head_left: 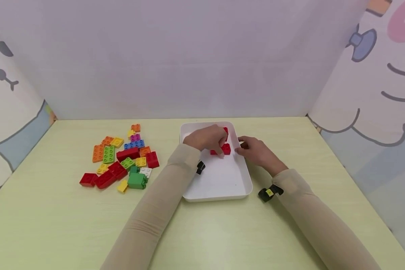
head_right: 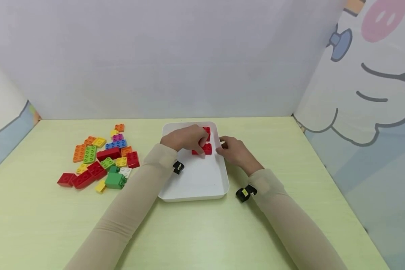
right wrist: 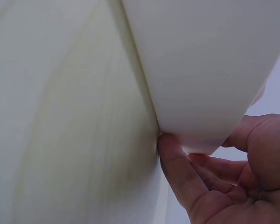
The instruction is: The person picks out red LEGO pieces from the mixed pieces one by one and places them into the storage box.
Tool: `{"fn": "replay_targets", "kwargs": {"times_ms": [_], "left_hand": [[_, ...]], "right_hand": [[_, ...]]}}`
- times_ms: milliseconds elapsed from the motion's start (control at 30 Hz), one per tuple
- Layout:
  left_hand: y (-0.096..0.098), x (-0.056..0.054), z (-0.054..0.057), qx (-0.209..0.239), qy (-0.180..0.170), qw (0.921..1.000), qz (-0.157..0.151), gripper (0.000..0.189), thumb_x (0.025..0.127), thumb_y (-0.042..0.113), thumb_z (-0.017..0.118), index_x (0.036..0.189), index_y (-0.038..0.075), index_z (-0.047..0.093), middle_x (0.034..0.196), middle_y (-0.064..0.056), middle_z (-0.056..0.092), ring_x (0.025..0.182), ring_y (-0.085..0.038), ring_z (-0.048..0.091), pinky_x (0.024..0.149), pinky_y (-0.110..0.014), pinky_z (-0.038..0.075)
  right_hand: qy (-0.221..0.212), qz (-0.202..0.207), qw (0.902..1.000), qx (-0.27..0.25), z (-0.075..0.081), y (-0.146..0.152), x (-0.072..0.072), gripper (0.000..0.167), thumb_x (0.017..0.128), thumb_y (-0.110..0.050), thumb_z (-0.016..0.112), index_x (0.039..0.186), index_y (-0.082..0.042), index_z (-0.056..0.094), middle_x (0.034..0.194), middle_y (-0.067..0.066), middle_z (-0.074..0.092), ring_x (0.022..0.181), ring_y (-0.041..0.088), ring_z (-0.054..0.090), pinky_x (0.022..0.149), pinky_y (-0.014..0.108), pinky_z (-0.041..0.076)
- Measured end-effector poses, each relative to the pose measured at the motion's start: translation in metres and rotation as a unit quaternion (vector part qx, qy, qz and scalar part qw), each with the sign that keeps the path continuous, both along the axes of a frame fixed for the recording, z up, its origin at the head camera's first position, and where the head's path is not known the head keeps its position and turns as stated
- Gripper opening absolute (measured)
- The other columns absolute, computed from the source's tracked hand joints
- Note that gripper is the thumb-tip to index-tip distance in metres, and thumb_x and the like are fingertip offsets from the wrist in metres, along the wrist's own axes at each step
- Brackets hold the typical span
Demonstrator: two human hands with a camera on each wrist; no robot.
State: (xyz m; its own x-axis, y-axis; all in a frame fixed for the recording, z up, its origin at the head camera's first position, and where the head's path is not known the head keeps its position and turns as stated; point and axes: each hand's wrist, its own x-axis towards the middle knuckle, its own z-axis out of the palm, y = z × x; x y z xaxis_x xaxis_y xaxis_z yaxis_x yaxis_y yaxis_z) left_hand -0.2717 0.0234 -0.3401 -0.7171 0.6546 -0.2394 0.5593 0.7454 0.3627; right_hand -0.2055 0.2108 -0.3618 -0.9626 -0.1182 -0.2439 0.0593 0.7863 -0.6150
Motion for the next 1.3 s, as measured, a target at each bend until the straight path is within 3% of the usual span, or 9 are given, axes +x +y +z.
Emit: {"fn": "replay_targets", "kwargs": {"times_ms": [433, 767, 933, 1133, 1300], "left_hand": [[0.0, 0.004, 0.002, -0.007, 0.001, 1.0, 0.007, 0.027, 0.082, 0.023, 0.087, 0.086, 0.013, 0.062, 0.081, -0.001, 0.063, 0.075, -0.015, 0.059, 0.068, -0.027, 0.047], [-0.003, 0.004, 0.008, -0.005, 0.015, 0.9996, -0.023, 0.02, 0.087, 0.02, 0.082, 0.087, 0.013, 0.063, 0.082, 0.0, 0.062, 0.076, -0.014, 0.057, 0.068, -0.026, 0.046], [-0.008, 0.009, 0.026, -0.004, 0.029, 0.9991, -0.032, 0.013, 0.092, 0.024, 0.077, 0.093, 0.017, 0.066, 0.091, 0.003, 0.063, 0.083, -0.013, 0.058, 0.071, -0.026, 0.048], [-0.022, 0.018, 0.057, 0.053, 0.05, 0.9969, -0.03, 0.014, 0.093, 0.026, 0.075, 0.103, 0.018, 0.068, 0.099, 0.004, 0.064, 0.093, -0.014, 0.059, 0.078, -0.028, 0.052], [-0.034, 0.023, 0.075, 0.086, 0.078, 0.993, -0.018, 0.021, 0.094, 0.026, 0.075, 0.112, 0.016, 0.07, 0.104, 0.005, 0.064, 0.096, -0.015, 0.058, 0.077, -0.027, 0.053]], "right_hand": [[-0.002, -0.004, 1.0, -0.001, 0.0, 0.001, -0.001, 0.056, 0.103, -0.023, 0.058, 0.151, 0.0, 0.04, 0.138, 0.026, 0.054, 0.12, 0.039, 0.057, 0.103, 0.053, 0.047], [0.008, 0.004, 0.9999, -0.006, -0.001, 0.001, 0.001, 0.055, 0.104, -0.023, 0.057, 0.151, 0.0, 0.042, 0.136, 0.025, 0.056, 0.119, 0.038, 0.058, 0.103, 0.052, 0.048], [0.005, 0.003, 0.9999, -0.012, -0.002, 0.001, 0.003, 0.054, 0.104, -0.023, 0.057, 0.151, -0.001, 0.042, 0.135, 0.024, 0.057, 0.117, 0.037, 0.058, 0.102, 0.052, 0.048], [0.001, 0.0, 1.0, -0.008, -0.002, 0.0, 0.002, 0.055, 0.104, -0.023, 0.057, 0.151, -0.002, 0.041, 0.136, 0.024, 0.056, 0.118, 0.037, 0.057, 0.102, 0.052, 0.048], [-0.004, -0.006, 1.0, -0.001, -0.001, 0.0, 0.001, 0.057, 0.104, -0.024, 0.058, 0.153, -0.002, 0.039, 0.137, 0.024, 0.055, 0.118, 0.037, 0.057, 0.102, 0.052, 0.048]]}}
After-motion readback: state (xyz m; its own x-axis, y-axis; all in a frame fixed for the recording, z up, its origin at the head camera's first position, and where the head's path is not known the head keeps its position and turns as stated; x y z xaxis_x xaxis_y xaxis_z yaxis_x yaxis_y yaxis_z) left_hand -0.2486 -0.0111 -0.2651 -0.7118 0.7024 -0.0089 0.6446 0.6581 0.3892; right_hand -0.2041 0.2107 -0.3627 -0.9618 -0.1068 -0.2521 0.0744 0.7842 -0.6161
